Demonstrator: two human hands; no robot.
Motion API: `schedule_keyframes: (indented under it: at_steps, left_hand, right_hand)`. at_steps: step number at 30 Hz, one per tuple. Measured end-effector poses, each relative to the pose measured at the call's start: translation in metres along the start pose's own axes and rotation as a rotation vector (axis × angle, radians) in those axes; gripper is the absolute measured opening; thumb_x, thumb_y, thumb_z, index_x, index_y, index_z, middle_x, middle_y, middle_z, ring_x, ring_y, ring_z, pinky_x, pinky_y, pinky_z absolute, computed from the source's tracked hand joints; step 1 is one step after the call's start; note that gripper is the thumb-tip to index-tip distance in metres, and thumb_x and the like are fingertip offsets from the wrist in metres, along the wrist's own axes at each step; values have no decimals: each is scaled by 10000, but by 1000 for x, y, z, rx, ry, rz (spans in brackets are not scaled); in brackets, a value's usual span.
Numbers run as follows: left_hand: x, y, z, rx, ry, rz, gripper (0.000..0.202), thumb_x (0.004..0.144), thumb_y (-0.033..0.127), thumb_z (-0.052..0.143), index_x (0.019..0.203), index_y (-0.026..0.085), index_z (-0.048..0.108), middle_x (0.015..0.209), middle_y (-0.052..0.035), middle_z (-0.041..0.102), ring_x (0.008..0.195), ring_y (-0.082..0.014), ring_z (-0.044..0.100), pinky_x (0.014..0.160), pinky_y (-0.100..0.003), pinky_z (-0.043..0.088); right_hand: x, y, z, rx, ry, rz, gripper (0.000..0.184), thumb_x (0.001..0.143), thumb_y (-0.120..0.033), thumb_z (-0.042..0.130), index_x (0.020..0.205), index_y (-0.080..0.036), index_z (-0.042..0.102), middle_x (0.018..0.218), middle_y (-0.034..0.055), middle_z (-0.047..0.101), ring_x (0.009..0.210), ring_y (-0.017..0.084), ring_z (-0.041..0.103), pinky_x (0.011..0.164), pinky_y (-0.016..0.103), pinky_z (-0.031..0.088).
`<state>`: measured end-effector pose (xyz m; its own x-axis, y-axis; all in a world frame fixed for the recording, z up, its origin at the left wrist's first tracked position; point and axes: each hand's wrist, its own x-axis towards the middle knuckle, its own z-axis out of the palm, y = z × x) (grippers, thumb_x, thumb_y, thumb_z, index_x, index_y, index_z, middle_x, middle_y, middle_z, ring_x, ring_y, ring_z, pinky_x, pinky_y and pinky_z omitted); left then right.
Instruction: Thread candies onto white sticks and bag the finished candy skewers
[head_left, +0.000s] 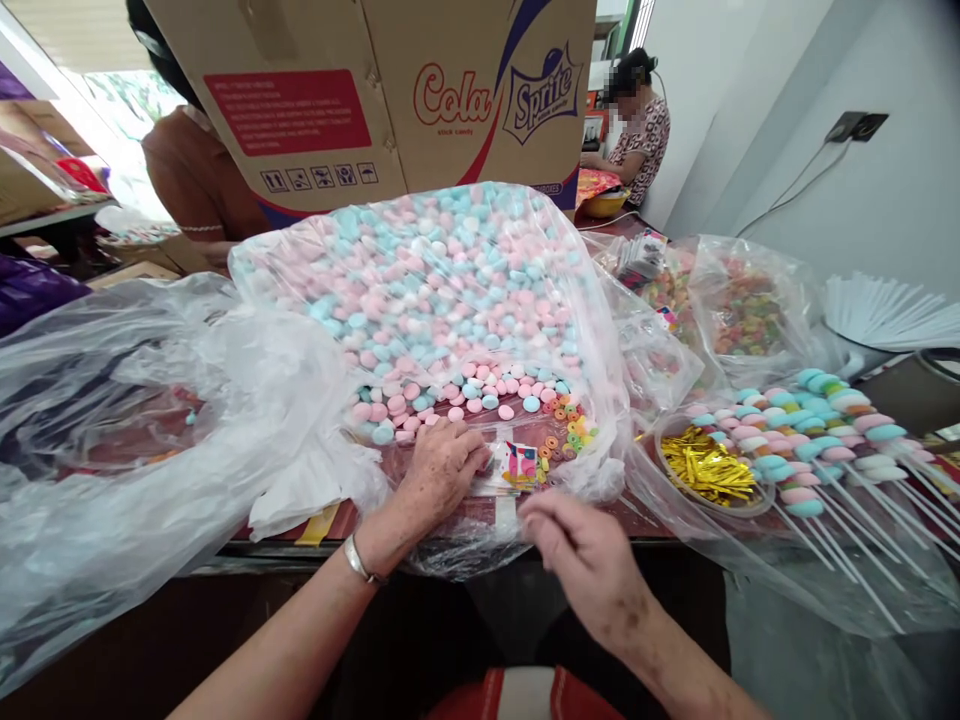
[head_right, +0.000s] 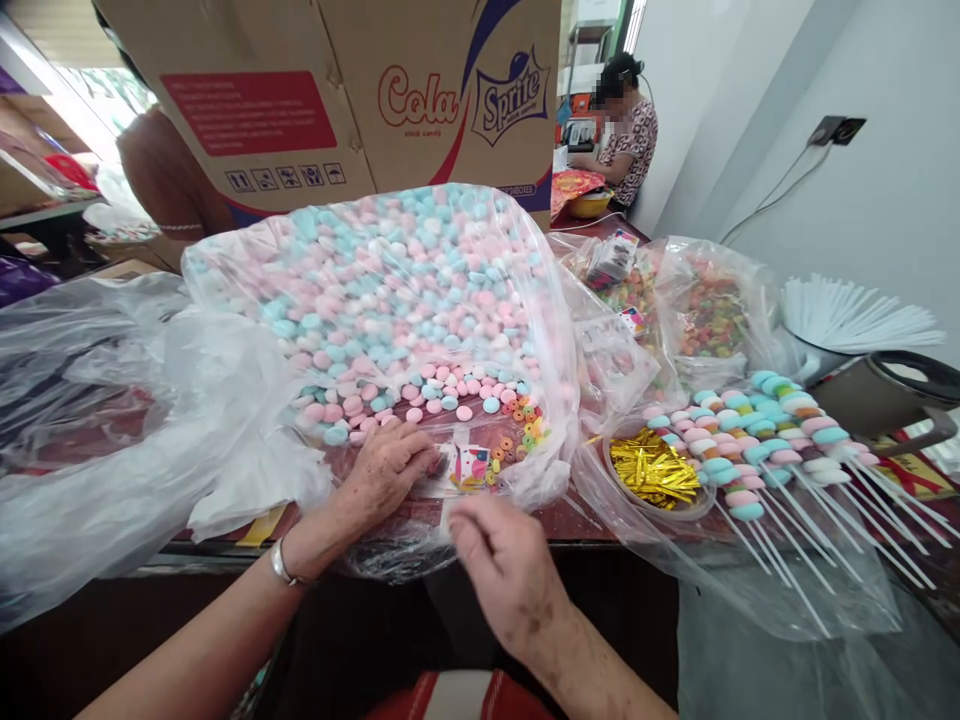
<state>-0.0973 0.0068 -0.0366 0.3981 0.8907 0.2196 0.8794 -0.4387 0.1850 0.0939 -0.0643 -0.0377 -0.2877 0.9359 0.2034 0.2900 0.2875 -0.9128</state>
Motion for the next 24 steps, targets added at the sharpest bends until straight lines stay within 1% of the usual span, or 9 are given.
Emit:
schedule_keyframes:
  at_steps: [3,5,7,9,12,15,18,21,24]
  left_hand:
    - [-5,13,-8,48,180,52,272,943,241,445,732,164,599,756,-57,612,776,-210,504,743,-363,358]
    - [-7,24,-13,85,249,83,283,940,242,438,709,169,584,729,-60,600,756,-217,490,726,-374,356]
    - [-7,33,-17,75,264,111,270,934,241,441,711,172,577,724,-63,599,740,-219,489,714,-377,365]
    - [-7,41,-20,35,308,126,205,922,289,475,830,153,598,843,-101,630,833,-251,517,767,-407,388]
    - [-4,46,-24,-73,341,133,265,890,352,526,1010,123,581,1043,-160,623,1015,-303,515,874,-459,389]
    - [-1,48,-27,-310,97,100,173,894,301,508,819,168,591,811,-63,638,799,-213,561,748,-351,431]
    - [2,46,-29,-594,-186,-29,195,863,295,549,712,178,586,644,23,580,610,-132,501,585,-250,383]
    - [4,43,-31,-771,-341,-92,237,843,323,577,664,167,592,598,45,535,568,-103,451,534,-220,333]
    - [7,43,-31,-860,-434,-61,342,874,367,525,616,154,596,586,29,531,577,-102,444,539,-217,326]
  right_hand:
    - [14,5,-8,-50,247,100,313,852,-329,570,1114,-163,525,923,48,632,675,129,565,636,245,480]
    - [22,8,-10,-88,243,81,356,821,-314,609,1128,-160,516,973,64,631,707,139,579,661,259,493]
    - [25,9,-11,-121,221,12,194,866,-273,550,1031,-172,570,912,52,641,755,153,592,707,264,487]
    - [26,11,-13,-135,237,-55,137,908,-231,480,934,-183,605,855,42,649,791,161,600,743,266,473]
    - [23,13,-20,-107,239,-94,131,908,-217,501,908,-187,628,837,26,661,776,153,604,731,248,468]
    - [20,13,-30,-68,157,-101,123,908,-216,522,905,-187,641,829,8,666,755,134,603,717,224,461]
    - [18,12,-37,-71,117,-132,115,909,-204,521,932,-192,633,853,10,660,780,133,597,726,227,452]
    - [15,11,-42,-154,127,-196,126,920,-224,503,877,-187,614,795,19,614,744,140,553,697,244,429]
    - [12,11,-45,-245,135,-234,218,952,-255,444,794,-184,575,733,20,565,693,140,500,660,256,391]
